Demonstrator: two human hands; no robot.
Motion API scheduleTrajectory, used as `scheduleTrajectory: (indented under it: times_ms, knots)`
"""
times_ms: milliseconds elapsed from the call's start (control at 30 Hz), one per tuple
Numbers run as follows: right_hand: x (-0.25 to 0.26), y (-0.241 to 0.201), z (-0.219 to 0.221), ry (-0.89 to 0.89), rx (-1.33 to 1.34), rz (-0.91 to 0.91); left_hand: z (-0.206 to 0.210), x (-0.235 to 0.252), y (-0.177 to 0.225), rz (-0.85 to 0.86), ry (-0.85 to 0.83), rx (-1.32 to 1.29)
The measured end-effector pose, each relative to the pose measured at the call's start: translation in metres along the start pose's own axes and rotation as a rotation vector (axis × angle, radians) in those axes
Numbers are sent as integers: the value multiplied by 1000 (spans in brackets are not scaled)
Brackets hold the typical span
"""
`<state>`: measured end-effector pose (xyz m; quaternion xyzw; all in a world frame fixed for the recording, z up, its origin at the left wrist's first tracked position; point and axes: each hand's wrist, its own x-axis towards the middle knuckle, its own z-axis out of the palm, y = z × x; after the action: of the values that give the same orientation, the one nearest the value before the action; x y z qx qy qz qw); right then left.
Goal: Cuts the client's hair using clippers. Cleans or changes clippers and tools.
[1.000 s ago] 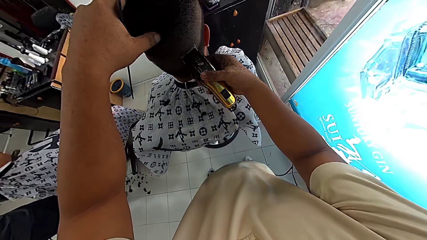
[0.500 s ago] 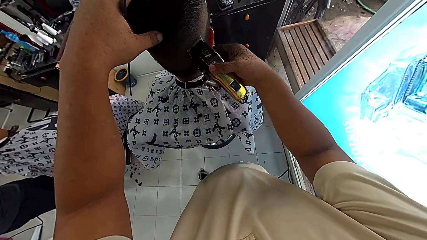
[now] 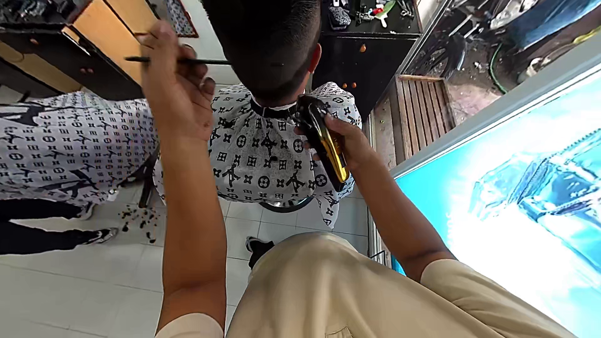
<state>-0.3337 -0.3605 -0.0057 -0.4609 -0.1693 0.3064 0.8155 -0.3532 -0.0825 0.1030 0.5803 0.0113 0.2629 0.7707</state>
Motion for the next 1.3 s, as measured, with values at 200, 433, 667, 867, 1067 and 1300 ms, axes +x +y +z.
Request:
scheduleTrajectory:
  times_ms: [200, 433, 667, 867, 1067, 1300]
  knots:
    - [19, -18, 20, 172, -502, -103, -17, -40, -74, -149, 87, 70]
    - [41, -17, 25, 149, -493, -103, -44, -80, -107, -113, -73, 179]
    - [41, -16, 31, 177, -557, -166, -65, -94, -113, -174, -76, 187]
    - [39, 5, 37, 188, -546, -281, -71, -97, -113, -184, -141, 185]
    - [35, 34, 66, 184, -224, -103, -105, -90, -86, -266, -244, 185]
    - [67, 52, 100, 400, -214, -278, -155, -31, -56, -268, -408, 76]
